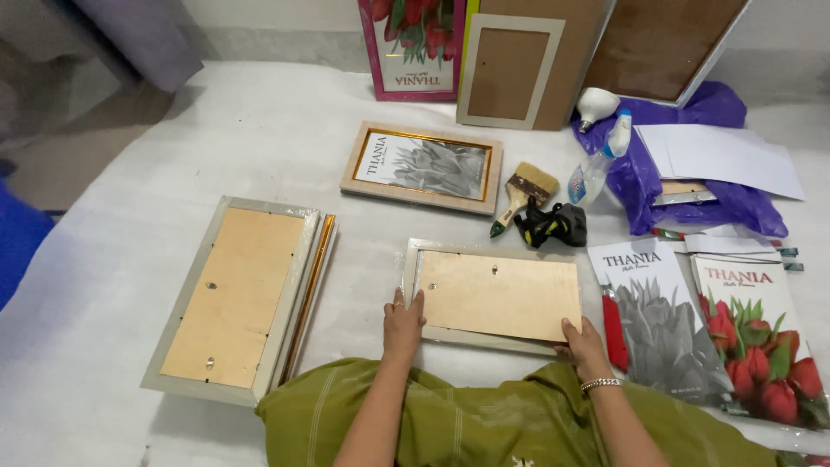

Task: Cleaning a glass pane with a cloth and assembling it into a picture frame with a backing board.

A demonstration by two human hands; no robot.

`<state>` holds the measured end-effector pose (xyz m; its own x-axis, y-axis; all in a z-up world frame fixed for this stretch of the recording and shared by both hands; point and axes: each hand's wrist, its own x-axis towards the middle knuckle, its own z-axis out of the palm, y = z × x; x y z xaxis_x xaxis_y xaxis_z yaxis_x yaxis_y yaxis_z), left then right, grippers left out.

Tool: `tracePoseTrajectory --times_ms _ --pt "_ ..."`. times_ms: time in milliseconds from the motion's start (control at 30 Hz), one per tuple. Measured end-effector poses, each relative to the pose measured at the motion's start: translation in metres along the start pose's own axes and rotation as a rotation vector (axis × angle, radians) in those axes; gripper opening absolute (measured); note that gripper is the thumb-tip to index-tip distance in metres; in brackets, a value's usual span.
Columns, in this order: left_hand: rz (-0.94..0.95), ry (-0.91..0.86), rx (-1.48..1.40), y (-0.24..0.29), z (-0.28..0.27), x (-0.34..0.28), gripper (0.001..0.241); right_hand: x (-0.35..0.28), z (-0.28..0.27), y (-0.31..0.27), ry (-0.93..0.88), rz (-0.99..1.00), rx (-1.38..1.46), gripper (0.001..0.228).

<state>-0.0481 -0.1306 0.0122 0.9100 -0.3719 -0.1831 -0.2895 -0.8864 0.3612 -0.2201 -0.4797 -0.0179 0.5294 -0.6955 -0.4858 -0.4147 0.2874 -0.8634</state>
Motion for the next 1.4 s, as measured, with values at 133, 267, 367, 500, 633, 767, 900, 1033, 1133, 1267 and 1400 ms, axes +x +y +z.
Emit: tracePoseTrajectory --times_ms 133,267,367,500,633,767,900,1033,1133,1267,1400 --pt "0.012 0.015 -0.032 0.019 -0.033 -0.008 0.061 0.011 -0.002 0.009 0.006 -0.013 -0.049 0.036" --pt "-0.245 -0.061 -0.379 0.021 -0.038 -0.012 0.063 0.003 0.008 0.000 0.019 -0.025 -0.068 0.041" --pt "0.020 0.048 -0.025 -0.002 0.001 -0.001 0.063 -0.010 0.017 -0.012 0.021 -0.003 -0.124 0.045" --pt "0.040 0.085 0.014 0.001 -0.003 -0.001 0.065 0.001 0.015 -0.005 -0.005 0.026 -0.271 0.053" --pt "0.064 0.147 0.078 -0.004 0.013 0.002 0.063 0.037 -0.009 0.016 -0.006 -0.059 -0.655 0.062" --pt "0.085 0.203 0.071 -0.006 0.017 0.001 0.054 -0.044 0.014 -0.051 0.084 -0.341 -0.921 0.067" --pt "0.011 0.121 0.046 -0.001 0.017 0.004 0.064 -0.054 0.021 -0.057 0.088 -0.390 -1.132 0.069" --pt "0.009 0.090 0.069 0.009 -0.005 -0.001 0.063 -0.045 0.014 -0.050 0.033 -0.339 -1.167 0.069" --pt "-0.078 -0.022 -0.018 0.018 -0.024 -0.006 0.060 -0.043 0.010 -0.042 0.031 -0.415 -1.076 0.071" --pt "-0.069 -0.011 0.021 0.018 -0.019 -0.005 0.062 -0.041 0.010 -0.043 -0.019 -0.379 -1.150 0.073" --pt "0.065 0.154 0.063 -0.002 0.008 -0.003 0.058 -0.026 0.000 -0.027 0.001 -0.470 -1.189 0.078"
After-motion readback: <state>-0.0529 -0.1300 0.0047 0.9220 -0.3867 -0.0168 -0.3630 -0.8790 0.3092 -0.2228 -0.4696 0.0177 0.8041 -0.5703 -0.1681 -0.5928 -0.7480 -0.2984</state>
